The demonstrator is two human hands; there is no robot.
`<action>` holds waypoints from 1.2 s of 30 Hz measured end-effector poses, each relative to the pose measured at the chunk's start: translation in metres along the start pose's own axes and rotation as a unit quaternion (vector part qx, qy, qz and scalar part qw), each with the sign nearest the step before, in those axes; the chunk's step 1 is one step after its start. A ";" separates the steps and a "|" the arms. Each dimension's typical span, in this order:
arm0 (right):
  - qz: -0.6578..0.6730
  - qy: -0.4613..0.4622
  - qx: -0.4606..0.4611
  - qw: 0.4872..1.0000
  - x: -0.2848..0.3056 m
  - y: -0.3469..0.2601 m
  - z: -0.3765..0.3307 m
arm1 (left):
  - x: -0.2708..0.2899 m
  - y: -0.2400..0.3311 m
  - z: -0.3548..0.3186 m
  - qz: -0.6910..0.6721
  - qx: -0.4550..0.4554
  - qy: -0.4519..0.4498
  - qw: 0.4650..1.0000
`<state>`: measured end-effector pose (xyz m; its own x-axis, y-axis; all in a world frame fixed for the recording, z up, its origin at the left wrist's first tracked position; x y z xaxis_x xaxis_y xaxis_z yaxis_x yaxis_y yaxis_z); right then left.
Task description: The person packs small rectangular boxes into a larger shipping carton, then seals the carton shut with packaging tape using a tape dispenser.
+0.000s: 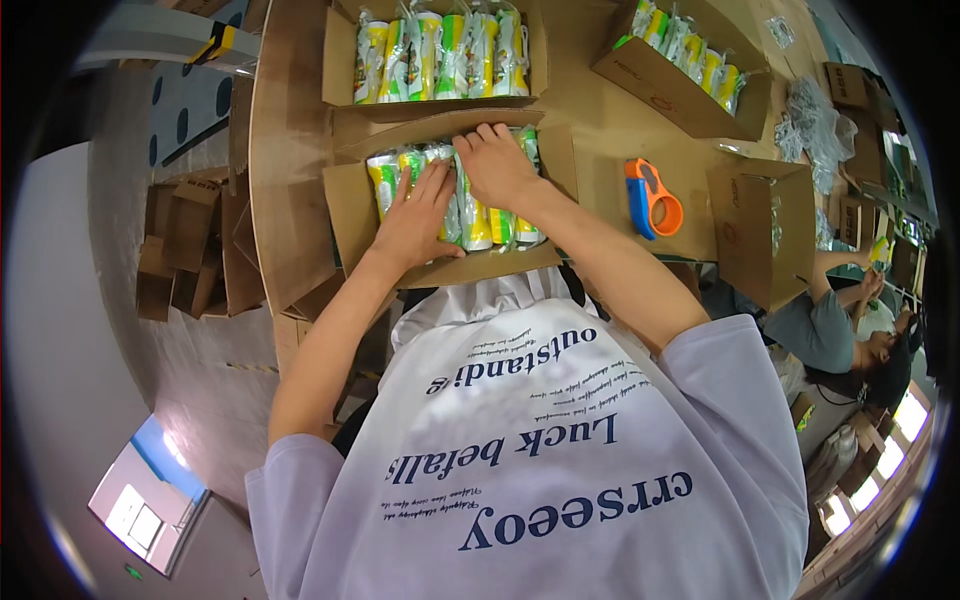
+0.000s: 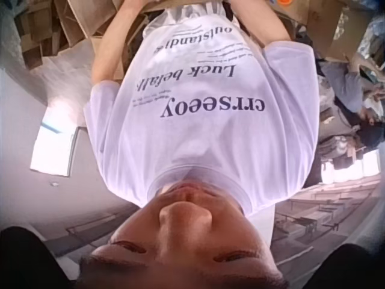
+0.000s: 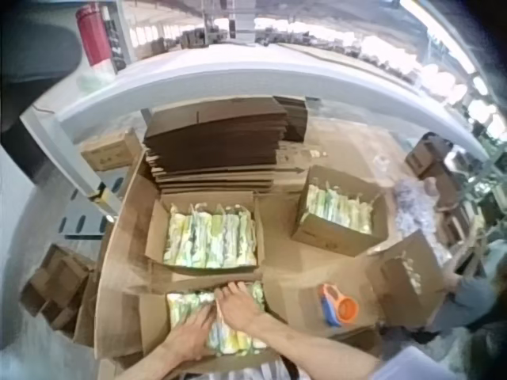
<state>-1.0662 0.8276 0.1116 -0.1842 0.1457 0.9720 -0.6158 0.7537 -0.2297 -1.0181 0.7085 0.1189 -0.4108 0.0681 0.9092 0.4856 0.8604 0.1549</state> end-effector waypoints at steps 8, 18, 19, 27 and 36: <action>-0.006 -0.055 0.090 0.994 0.035 -0.030 -0.059 | -0.015 -0.012 0.002 0.042 -0.010 -0.008 0.999; -0.079 -0.119 0.085 0.986 -0.006 -0.025 -0.062 | -0.005 -0.011 0.006 -0.017 -0.039 -0.040 0.998; -0.077 -0.125 0.081 0.986 -0.009 -0.025 -0.061 | -0.003 -0.013 0.006 -0.014 -0.027 -0.043 0.999; 0.184 -0.048 0.068 0.979 0.059 0.024 -0.056 | 0.026 0.000 0.003 -0.088 0.026 -0.010 0.996; 0.008 -0.283 0.110 0.953 0.020 -0.019 -0.075 | 0.004 0.054 0.033 0.019 -0.067 0.036 0.997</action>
Point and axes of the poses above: each hand's wrist, its own z-axis towards the middle knuckle, its own x-axis out of the back of the hand, y = z × x, the point moved 6 cm from there along z, towards the middle knuckle, and after that the axes turned 12 degrees about x, right-handed, at the moved point
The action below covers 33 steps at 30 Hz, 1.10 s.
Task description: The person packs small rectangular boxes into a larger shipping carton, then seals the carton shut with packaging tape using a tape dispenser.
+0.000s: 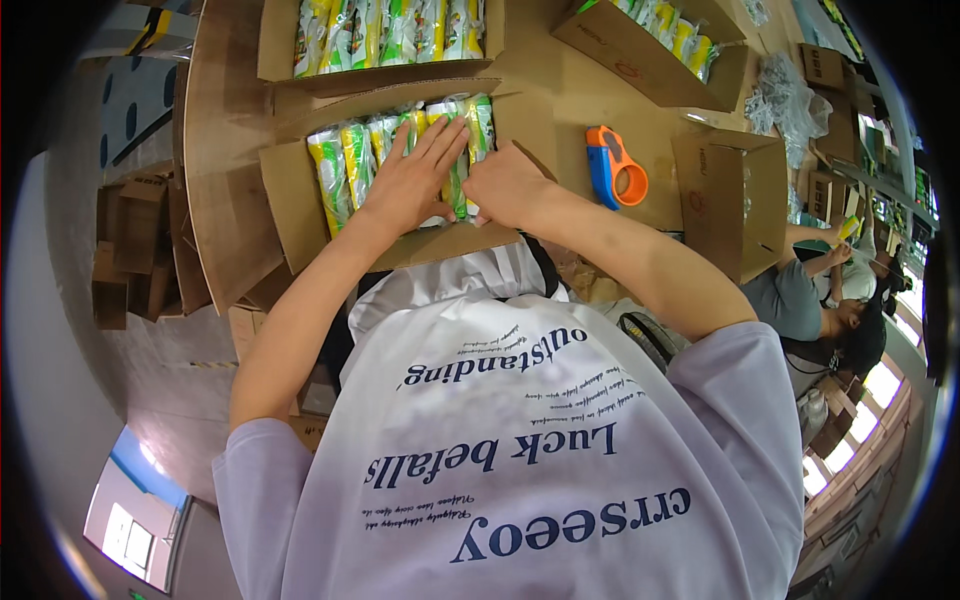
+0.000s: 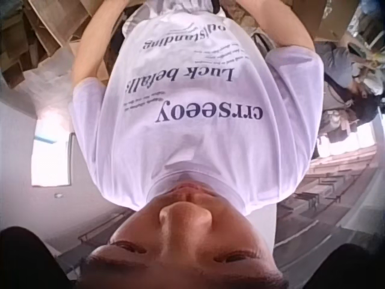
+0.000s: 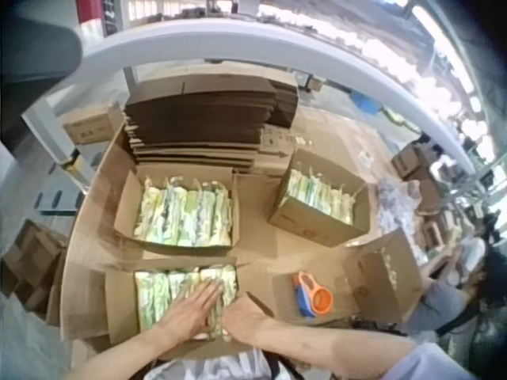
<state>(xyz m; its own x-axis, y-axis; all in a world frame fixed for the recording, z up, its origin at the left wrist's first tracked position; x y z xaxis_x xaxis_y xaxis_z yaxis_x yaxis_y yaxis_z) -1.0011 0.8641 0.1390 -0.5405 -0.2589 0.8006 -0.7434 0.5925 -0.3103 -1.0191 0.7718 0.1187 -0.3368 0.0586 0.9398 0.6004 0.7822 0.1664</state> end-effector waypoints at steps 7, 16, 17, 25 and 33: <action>0.057 0.061 -0.005 0.997 -0.025 0.016 0.010 | -0.011 -0.015 0.008 -0.086 -0.011 -0.007 0.996; 0.039 0.085 -0.034 0.995 -0.030 0.004 0.002 | 0.005 -0.003 0.006 -0.108 0.028 -0.041 0.993; 0.037 0.086 -0.033 0.995 -0.035 0.004 0.001 | 0.010 0.002 0.007 -0.095 -0.006 -0.014 0.995; 0.001 0.092 -0.017 0.996 -0.033 0.009 0.000 | 0.012 0.010 0.033 -0.121 -0.079 0.022 0.989; 0.025 0.117 -0.028 0.992 -0.026 0.016 0.002 | -0.018 0.011 0.045 0.036 -0.053 0.061 0.996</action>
Point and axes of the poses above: each hand's wrist, its own z-axis towards the middle knuckle, its own x-axis out of the back of the hand, y = z × x, the point moved 6 cm from there along z, towards the middle knuckle, and after that the axes turned 12 degrees about x, right-handed, at the moved point
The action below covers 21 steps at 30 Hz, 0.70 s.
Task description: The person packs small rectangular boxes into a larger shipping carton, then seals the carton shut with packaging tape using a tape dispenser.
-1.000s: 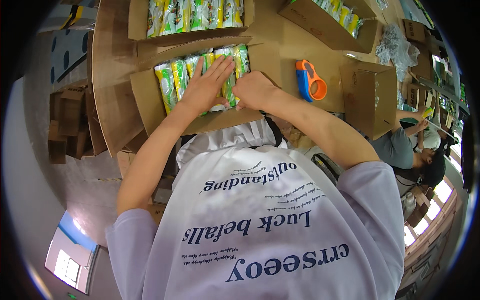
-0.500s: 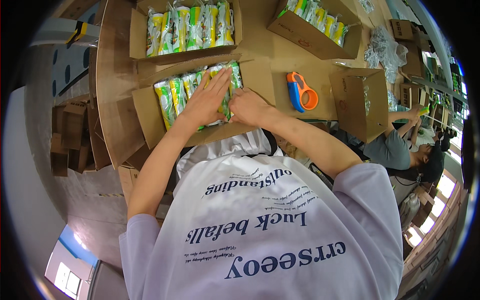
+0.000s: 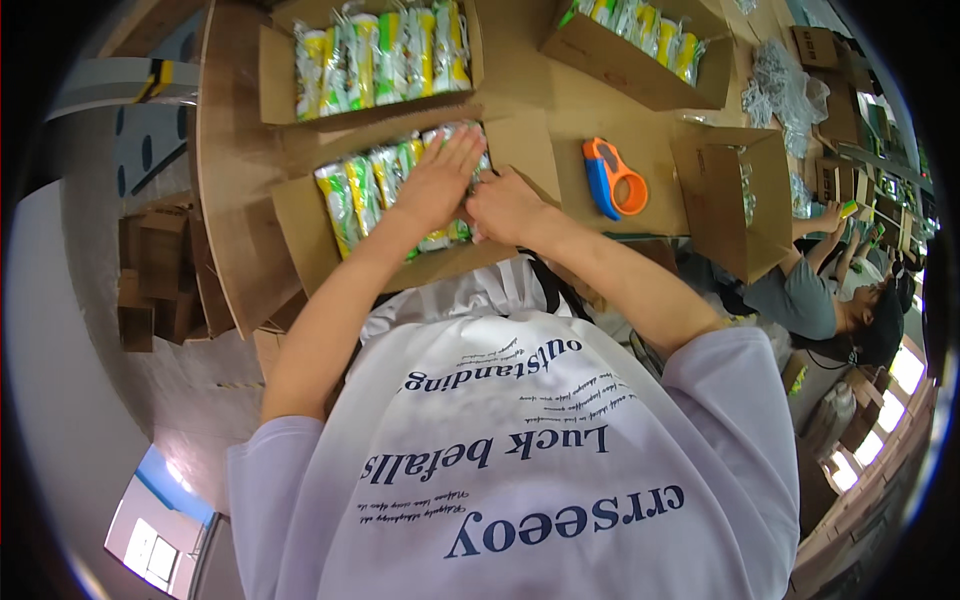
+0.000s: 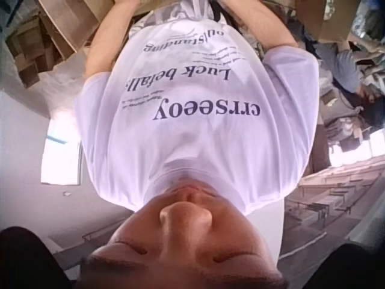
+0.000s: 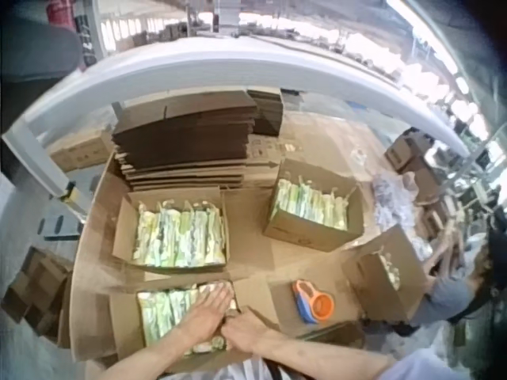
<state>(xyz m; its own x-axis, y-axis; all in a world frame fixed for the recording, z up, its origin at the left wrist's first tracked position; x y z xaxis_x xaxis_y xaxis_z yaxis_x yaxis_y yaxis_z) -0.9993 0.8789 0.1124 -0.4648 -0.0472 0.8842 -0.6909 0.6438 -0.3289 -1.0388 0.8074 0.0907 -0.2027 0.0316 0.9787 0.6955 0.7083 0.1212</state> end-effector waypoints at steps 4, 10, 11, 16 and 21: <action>0.187 0.359 -0.105 0.908 0.066 0.010 -0.054 | 0.017 0.000 -0.015 -0.108 0.004 -0.093 0.990; 0.254 0.454 -0.255 0.815 -0.007 0.075 -0.088 | 0.016 0.001 -0.026 -0.166 0.034 -0.004 0.986; 0.173 0.402 -0.173 0.882 -0.025 0.071 -0.071 | 0.014 -0.003 -0.024 -0.151 0.041 0.002 0.988; 0.055 0.284 -0.036 0.957 -0.002 0.015 -0.006 | 0.009 -0.015 -0.028 -0.100 0.062 -0.058 0.991; 0.050 0.246 -0.040 0.967 -0.008 0.019 0.006 | 0.081 -0.090 -0.127 -0.158 0.090 0.058 0.982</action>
Point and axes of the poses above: each hand's wrist, its own z-axis towards the middle knuckle, its own x-axis out of the back of the hand, y = z × x, the point moved 6 cm from there along z, towards the middle knuckle, and after that the axes turned 12 degrees about x, right-handed, at the moved point
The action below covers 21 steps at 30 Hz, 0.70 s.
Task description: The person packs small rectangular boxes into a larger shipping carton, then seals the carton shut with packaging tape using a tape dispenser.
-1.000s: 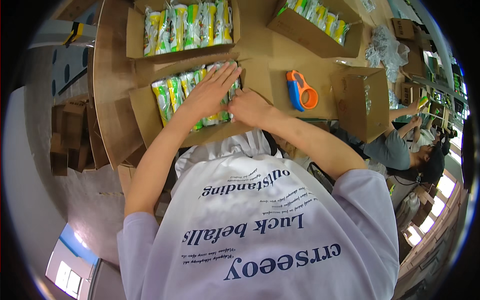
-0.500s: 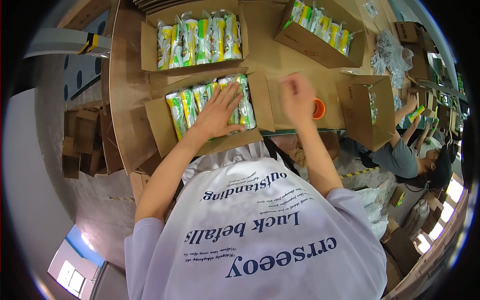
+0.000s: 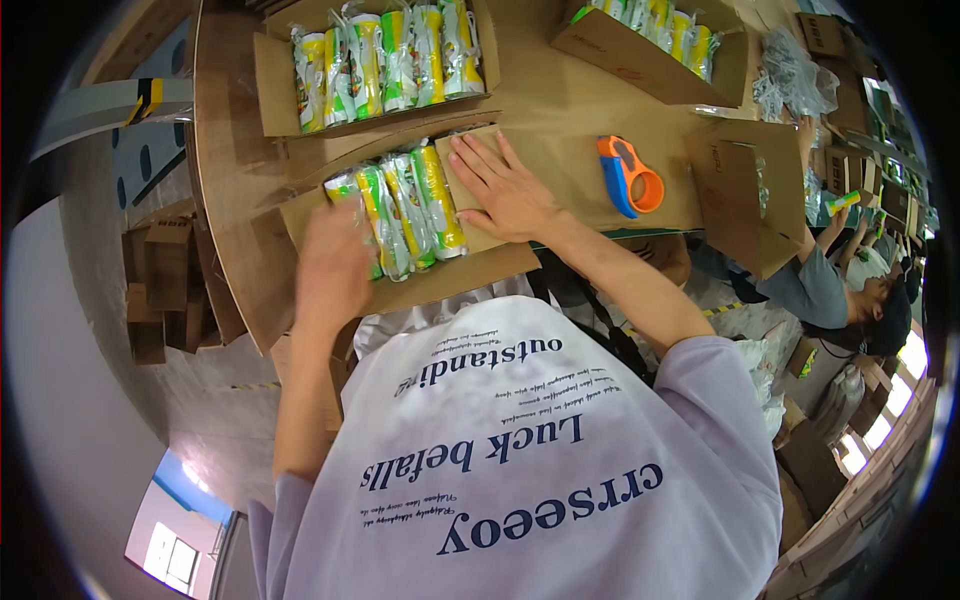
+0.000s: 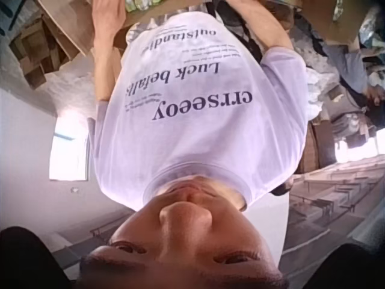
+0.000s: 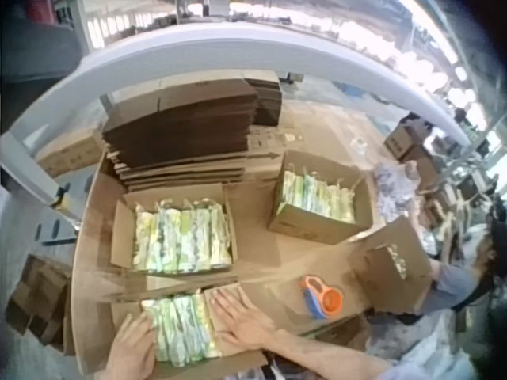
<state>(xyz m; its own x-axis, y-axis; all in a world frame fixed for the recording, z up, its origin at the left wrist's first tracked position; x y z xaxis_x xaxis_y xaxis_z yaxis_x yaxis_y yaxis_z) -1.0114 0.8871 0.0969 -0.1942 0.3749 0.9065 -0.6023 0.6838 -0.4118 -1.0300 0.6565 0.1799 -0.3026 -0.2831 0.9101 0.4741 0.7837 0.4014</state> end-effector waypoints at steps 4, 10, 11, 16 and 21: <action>-0.064 -0.057 0.059 0.995 -0.002 -0.006 0.014 | 0.038 -0.090 -0.061 0.015 0.033 0.121 0.992; -0.030 -0.089 0.127 0.987 -0.004 -0.020 0.045 | -0.062 -0.069 -0.012 -0.023 -0.086 -0.091 0.992; -0.024 -0.079 0.136 0.987 -0.004 -0.020 0.047 | -0.066 -0.059 0.001 0.000 -0.125 -0.103 0.987; -0.039 -0.157 0.187 0.969 -0.017 -0.025 0.053 | -0.074 -0.036 0.018 -0.009 -0.092 -0.133 0.987; 0.016 -0.206 0.152 0.967 -0.025 -0.025 0.059 | -0.081 -0.033 0.030 0.059 -0.044 -0.096 0.993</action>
<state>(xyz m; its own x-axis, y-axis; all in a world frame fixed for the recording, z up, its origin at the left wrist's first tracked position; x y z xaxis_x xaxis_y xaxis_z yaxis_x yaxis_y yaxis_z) -1.0375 0.8234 0.0897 -0.4698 0.0689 0.8801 -0.7790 0.4366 -0.4501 -1.0453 0.6701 0.0899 -0.3889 -0.0740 0.9183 0.5830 0.7520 0.3075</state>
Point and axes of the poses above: each hand's wrist, its own z-axis towards the middle knuckle, its own x-axis out of the back of the hand, y = z × x, the point moved 6 cm from there along z, towards the middle knuckle, and after that the axes turned 12 degrees about x, right-handed, at the moved point
